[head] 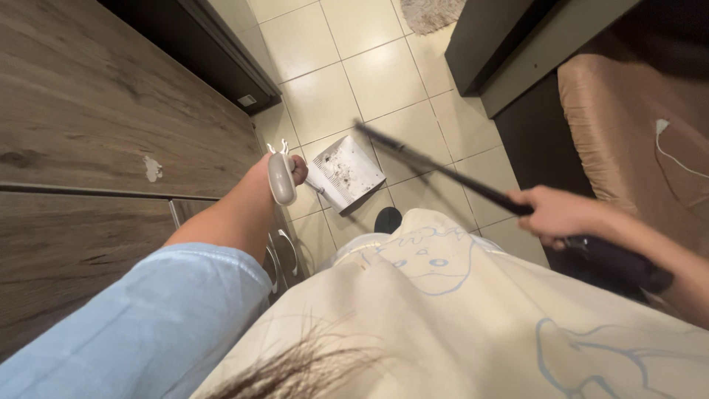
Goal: The person assembles a wiper broom by screwing the handle components together, then sweeps debris into a dustpan by hand.
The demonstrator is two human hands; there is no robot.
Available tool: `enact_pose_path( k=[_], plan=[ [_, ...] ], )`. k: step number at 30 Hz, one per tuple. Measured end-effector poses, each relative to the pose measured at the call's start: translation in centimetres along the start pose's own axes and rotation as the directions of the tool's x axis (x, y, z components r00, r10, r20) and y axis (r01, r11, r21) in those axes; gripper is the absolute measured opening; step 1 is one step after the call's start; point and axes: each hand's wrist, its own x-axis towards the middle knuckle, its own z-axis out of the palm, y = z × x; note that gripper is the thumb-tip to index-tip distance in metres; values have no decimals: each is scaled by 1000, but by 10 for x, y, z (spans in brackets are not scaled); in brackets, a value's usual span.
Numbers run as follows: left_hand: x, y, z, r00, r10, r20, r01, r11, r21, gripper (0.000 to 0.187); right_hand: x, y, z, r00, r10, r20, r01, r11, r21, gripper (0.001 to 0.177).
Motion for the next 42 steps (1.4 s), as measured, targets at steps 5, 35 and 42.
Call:
enact_pose_path(
  k=[5,35,42],
  plan=[
    [-5,-6,-14,999,23,34,-22,999,-25,30,55,1,-28,995,-14,-95,19,998,57,52],
    [-8,1,-14,1000,5,-1,-5,1000,-26,31,33,-43,-23,998,-58,34,58,998,-4,58],
    [-6,-2,-15,1000,8,-4,-8,1000,-23,32,105,-43,-38,992,-112,-63,112,994,-3,27]
  ],
)
